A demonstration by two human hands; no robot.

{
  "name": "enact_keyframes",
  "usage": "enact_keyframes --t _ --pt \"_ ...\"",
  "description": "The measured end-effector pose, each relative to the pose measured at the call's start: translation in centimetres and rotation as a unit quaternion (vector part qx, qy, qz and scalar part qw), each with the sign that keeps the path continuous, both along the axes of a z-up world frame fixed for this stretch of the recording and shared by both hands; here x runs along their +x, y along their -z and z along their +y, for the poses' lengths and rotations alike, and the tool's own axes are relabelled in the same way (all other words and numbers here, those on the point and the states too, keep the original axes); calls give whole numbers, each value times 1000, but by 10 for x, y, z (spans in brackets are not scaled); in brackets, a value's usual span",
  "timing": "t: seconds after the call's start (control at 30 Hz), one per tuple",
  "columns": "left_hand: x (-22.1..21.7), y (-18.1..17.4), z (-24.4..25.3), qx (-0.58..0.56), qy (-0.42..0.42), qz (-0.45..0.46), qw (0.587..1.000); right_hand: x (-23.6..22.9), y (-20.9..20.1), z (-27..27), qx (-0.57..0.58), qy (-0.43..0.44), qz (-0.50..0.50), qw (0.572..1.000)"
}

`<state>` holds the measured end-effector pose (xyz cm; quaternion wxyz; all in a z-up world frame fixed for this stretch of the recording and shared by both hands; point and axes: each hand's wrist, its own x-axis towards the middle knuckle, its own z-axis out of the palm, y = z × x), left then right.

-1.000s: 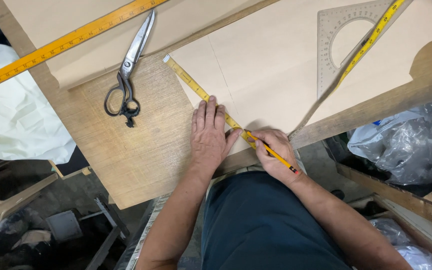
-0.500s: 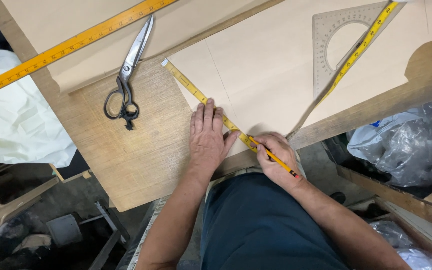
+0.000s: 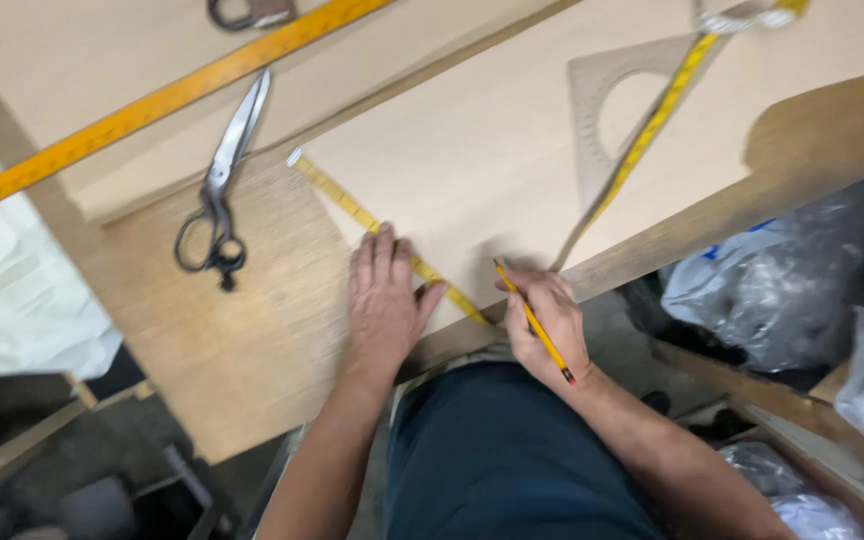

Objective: The person measures and marks a large sheet of beige paper on a wooden workbench using a flexible measuring tape, a pencil, and a set square. They draw straight lines and curved sections to create a pattern, occasionally adjusting the tools and paper.

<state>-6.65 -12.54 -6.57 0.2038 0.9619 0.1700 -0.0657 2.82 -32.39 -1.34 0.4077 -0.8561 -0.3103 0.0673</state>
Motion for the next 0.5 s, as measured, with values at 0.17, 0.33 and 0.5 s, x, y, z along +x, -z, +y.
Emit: enact_keyframes --t 0.17,0.33,0.5 --pt "-3 4 -2 15 -13 4 1000 37 15 -37 -69 -36 -87 993" --pt "-5 11 -4 31 -16 9 999 77 55 -52 -250 -70 -158 953" --pt "-7 4 -11 63 -39 19 997 133 73 -81 -263 -67 -229 935"
